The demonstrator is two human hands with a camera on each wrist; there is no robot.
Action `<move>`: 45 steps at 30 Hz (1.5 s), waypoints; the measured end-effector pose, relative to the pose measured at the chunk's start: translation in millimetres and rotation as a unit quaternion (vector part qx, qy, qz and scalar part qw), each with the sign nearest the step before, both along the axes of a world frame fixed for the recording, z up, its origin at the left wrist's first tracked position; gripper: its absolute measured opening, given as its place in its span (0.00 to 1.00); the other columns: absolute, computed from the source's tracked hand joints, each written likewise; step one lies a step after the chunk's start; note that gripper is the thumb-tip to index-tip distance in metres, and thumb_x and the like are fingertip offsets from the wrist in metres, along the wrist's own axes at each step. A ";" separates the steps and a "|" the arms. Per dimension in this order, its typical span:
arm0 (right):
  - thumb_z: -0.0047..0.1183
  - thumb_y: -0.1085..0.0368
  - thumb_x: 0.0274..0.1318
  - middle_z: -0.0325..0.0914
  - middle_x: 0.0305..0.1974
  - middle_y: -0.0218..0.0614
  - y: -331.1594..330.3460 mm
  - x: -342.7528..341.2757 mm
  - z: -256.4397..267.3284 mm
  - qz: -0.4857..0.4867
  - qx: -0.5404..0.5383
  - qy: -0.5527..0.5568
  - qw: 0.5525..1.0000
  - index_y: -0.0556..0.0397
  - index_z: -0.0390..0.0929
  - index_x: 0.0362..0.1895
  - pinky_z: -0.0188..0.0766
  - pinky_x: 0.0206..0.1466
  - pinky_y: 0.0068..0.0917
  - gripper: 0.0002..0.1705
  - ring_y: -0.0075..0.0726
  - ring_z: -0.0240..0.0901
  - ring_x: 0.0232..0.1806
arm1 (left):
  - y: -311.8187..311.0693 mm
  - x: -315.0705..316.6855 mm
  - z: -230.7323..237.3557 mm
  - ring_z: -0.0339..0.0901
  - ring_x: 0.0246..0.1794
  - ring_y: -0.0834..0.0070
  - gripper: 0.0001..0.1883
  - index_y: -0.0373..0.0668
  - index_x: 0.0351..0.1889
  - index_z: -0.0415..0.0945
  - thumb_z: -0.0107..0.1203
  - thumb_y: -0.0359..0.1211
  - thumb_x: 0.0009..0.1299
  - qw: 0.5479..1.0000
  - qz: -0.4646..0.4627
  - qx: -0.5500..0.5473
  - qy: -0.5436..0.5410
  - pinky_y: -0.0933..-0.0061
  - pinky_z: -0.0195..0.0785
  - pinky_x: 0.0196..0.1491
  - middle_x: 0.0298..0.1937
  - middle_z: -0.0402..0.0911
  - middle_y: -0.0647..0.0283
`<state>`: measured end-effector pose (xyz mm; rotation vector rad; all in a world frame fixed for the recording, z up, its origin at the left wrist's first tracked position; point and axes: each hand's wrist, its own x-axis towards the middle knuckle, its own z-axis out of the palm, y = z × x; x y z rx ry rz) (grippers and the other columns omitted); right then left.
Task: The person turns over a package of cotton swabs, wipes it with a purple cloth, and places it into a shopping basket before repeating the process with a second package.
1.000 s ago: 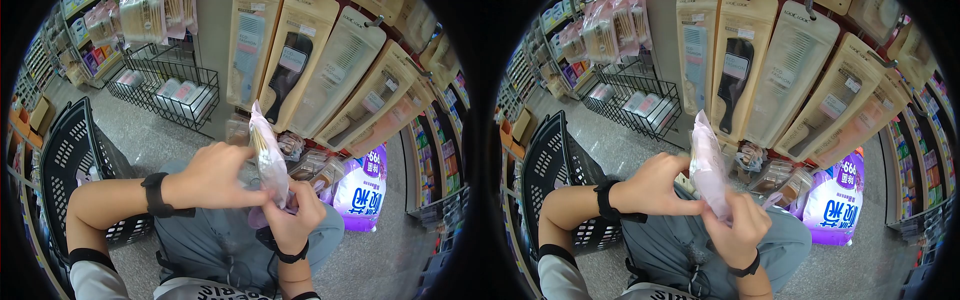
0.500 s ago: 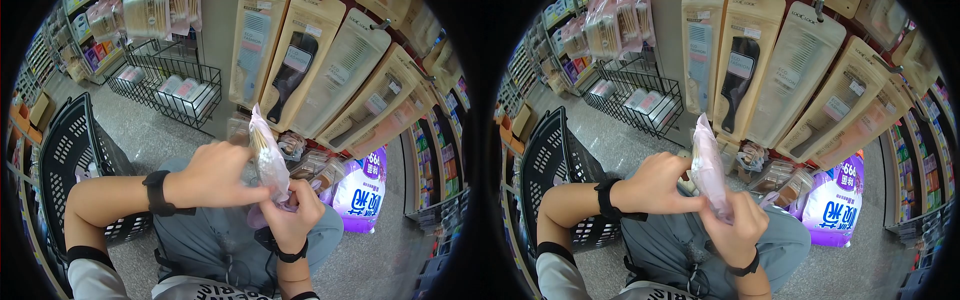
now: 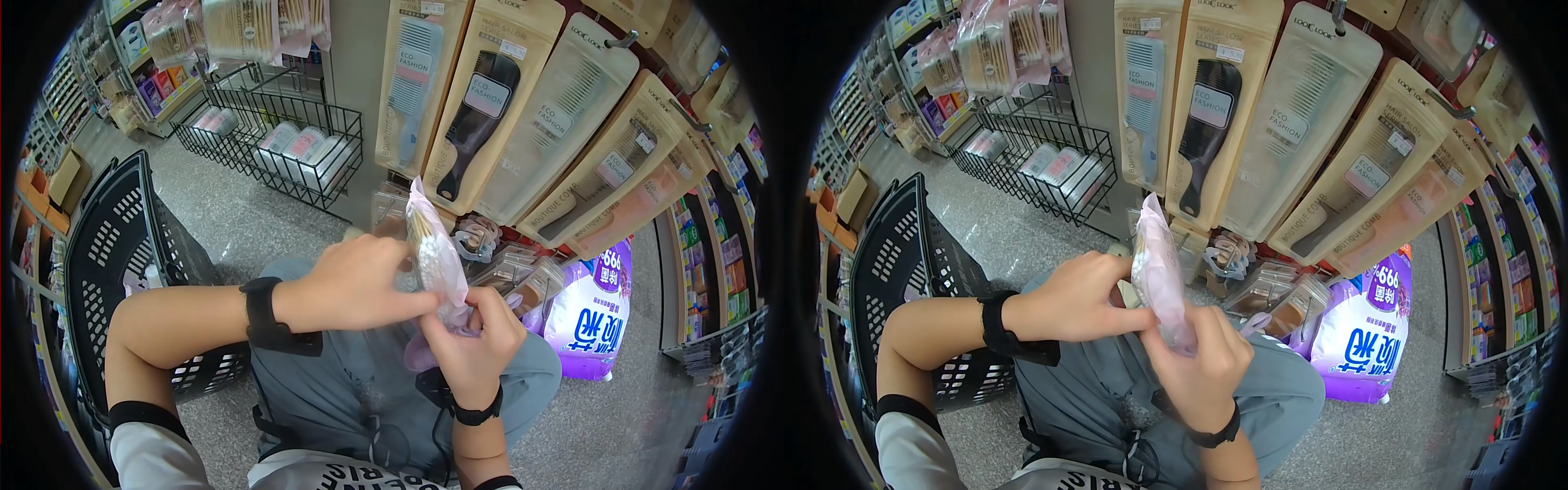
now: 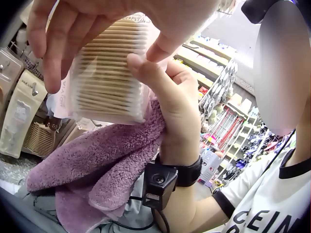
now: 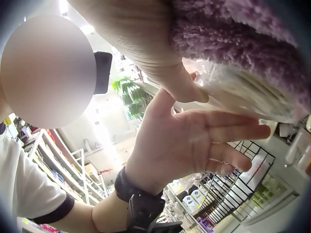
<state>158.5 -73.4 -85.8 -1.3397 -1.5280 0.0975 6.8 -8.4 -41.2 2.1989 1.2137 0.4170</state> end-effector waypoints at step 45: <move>0.65 0.64 0.32 0.72 0.19 0.41 7.0 8.1 -1.6 0.040 -0.116 0.037 0.992 0.58 0.72 0.22 0.66 0.24 0.29 0.15 0.41 0.70 0.19 | 8.8 -10.0 -5.0 0.79 0.33 0.60 0.19 0.38 0.39 0.76 0.51 0.45 0.63 0.966 -0.208 -0.078 0.135 0.65 0.70 0.37 0.33 0.81 0.57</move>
